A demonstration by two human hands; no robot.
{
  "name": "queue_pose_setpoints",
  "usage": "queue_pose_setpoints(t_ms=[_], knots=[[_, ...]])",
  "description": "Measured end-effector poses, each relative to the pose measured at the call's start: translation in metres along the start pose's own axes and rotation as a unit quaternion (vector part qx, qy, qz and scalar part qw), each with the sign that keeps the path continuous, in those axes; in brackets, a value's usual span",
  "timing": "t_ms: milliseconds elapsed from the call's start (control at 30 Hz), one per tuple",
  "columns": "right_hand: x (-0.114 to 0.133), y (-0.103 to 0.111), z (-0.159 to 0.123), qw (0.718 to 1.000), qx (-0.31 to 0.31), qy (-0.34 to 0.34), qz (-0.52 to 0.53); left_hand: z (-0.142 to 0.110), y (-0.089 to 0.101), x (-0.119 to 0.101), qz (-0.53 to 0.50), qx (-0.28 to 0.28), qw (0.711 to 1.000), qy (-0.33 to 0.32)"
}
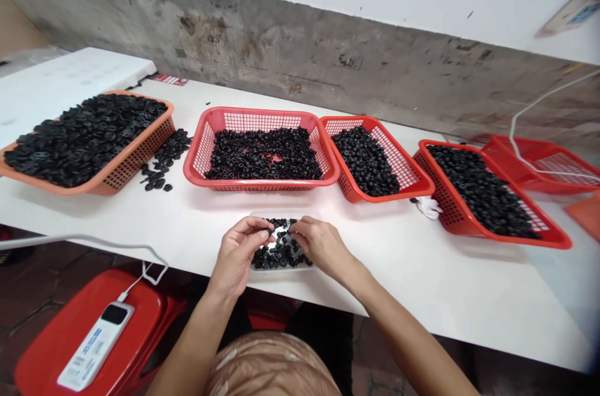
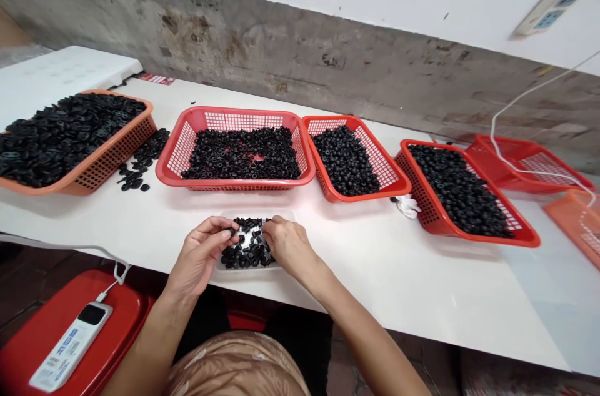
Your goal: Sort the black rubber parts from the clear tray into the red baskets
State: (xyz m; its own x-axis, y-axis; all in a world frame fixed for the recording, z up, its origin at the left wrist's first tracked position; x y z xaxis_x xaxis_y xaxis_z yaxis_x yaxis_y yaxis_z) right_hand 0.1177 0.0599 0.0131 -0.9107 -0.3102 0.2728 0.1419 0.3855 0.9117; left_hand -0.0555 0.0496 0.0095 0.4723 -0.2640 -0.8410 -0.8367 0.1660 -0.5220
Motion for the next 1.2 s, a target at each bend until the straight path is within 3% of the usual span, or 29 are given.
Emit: queue_pose_setpoints(t_ms=[267,433,600,767,833,967,1067,1200], knots=[[0.015,-0.027,0.027,0.995,0.075,0.005,-0.073,0.001,0.005,0.008,-0.036,0.011,0.998,0.039],[0.015,-0.026,0.027,0.989,0.105,0.063,-0.083,0.000,0.004,0.008,-0.030,0.013,0.998,0.048],[0.008,-0.023,0.023,0.990,0.096,0.087,-0.058,0.001,0.004,0.009,-0.022,0.023,0.998,0.051],[0.000,-0.016,0.018,0.995,0.043,0.094,0.009,-0.002,0.003,0.007,-0.012,0.020,0.998,0.055],[-0.001,-0.005,0.010,0.989,-0.018,0.111,0.094,-0.002,0.001,0.007,-0.001,0.028,0.998,0.054],[-0.002,0.019,-0.014,0.919,-0.175,0.172,0.309,-0.001,-0.009,0.010,0.027,0.064,0.996,0.055],[0.002,0.028,-0.028,0.900,-0.220,0.209,0.314,0.001,-0.014,0.015,0.041,0.070,0.995,0.056],[0.009,0.033,-0.037,0.904,-0.244,0.267,0.230,0.003,-0.018,0.020,0.055,0.066,0.994,0.065]])
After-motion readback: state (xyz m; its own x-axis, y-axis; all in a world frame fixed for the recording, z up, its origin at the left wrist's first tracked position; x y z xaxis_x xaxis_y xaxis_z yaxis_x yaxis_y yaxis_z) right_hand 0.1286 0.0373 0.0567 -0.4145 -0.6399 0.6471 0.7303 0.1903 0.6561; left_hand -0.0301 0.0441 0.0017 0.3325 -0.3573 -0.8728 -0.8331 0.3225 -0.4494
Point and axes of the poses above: each hand's wrist, its own z-axis towards the middle knuckle, its own y-axis out of the back of the hand, x = y × z, the point moved 4 cm from there along z, towards the middle knuckle, and after that the axes turned 12 degrees about x, right-handed, at the moved point
